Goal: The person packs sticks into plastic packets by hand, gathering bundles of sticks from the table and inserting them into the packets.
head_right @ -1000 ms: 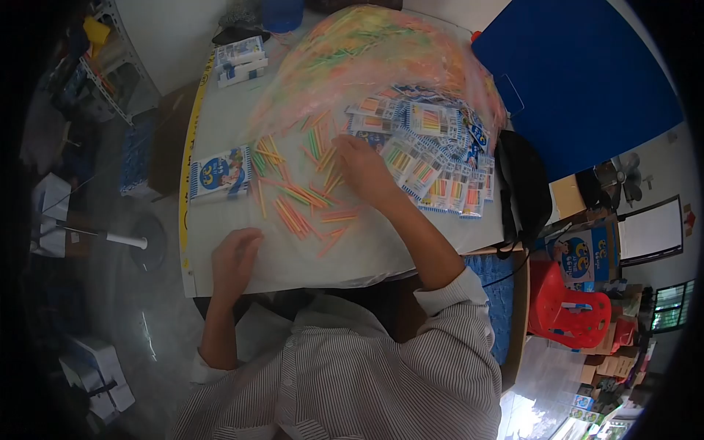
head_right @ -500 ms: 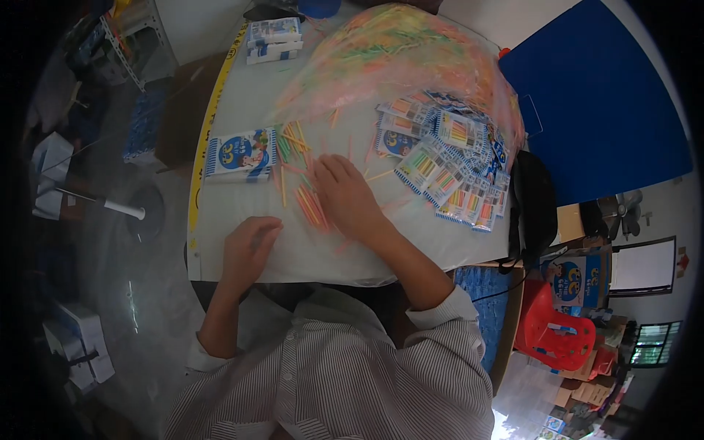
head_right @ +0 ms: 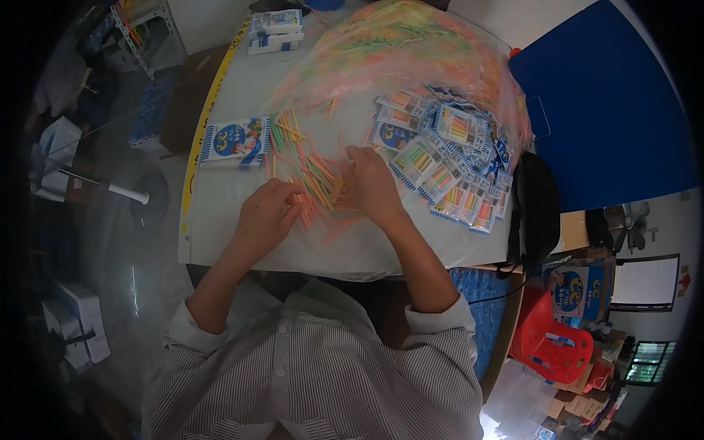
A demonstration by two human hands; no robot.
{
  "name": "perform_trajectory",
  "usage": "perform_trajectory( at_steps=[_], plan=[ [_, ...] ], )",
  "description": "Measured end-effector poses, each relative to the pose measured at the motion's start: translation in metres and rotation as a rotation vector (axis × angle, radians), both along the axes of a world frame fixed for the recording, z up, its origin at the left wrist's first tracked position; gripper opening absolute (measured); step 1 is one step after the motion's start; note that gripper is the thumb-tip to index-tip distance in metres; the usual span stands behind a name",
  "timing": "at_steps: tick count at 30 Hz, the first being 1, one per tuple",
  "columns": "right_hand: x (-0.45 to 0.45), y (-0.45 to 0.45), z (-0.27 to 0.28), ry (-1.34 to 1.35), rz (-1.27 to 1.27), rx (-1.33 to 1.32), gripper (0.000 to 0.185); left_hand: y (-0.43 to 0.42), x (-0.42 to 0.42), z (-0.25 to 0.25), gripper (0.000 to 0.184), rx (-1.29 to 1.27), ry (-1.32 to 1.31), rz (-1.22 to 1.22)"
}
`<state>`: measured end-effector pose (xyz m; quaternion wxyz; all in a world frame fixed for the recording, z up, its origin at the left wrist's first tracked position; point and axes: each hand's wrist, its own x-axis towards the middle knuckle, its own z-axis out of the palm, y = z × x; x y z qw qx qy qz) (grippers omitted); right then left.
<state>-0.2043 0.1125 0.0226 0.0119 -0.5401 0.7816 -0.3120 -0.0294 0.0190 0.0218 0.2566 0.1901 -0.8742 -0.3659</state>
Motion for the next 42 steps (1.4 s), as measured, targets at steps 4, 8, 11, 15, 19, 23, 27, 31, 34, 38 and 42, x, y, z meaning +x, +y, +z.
perform_trajectory(
  at_steps=[4, 8, 11, 15, 19, 23, 27, 31, 34, 38, 42],
  plan=[
    [0.011, -0.007, -0.002, -0.039, 0.042, 0.103, 0.02, -0.002, 0.01, -0.016, 0.017, -0.06, -0.095, 0.021],
    [0.035, -0.008, 0.003, -0.049, 0.05, 0.127, 0.03, -0.001, 0.02, -0.016, 0.019, 0.064, -0.133, 0.014],
    [0.036, -0.008, 0.009, -0.045, 0.025, 0.171, 0.034, 0.003, 0.029, -0.008, 0.022, 0.032, -0.076, -0.002],
    [0.033, 0.015, 0.021, -0.295, 0.108, 0.066, 0.036, -0.012, 0.056, -0.001, 0.03, -0.237, -0.076, -0.288],
    [0.063, 0.053, 0.026, -0.171, 0.477, -0.017, 0.037, -0.023, 0.065, 0.003, 0.025, -0.243, -0.119, -0.34],
    [0.077, 0.06, 0.018, 0.019, 0.374, 0.059, 0.032, -0.028, 0.049, -0.003, 0.015, -0.395, -0.058, -0.358],
    [0.075, 0.059, 0.028, -0.007, 0.245, -0.088, 0.031, -0.034, 0.032, 0.008, 0.017, -0.401, 0.004, -0.311],
    [0.07, 0.061, 0.035, 0.108, 0.153, -0.024, 0.032, -0.033, 0.011, 0.02, 0.017, -0.414, 0.089, -0.341],
    [0.059, 0.062, 0.038, 0.147, 0.237, -0.039, 0.023, -0.036, 0.01, 0.024, 0.014, -0.391, -0.023, -0.457],
    [0.053, 0.072, 0.035, 0.322, 0.127, -0.031, 0.031, -0.041, 0.015, 0.029, 0.013, -0.548, -0.206, -0.467],
    [0.054, 0.078, 0.038, 0.353, 0.141, -0.141, 0.027, -0.032, 0.017, 0.042, 0.013, -0.554, 0.057, -0.364]
  ],
)
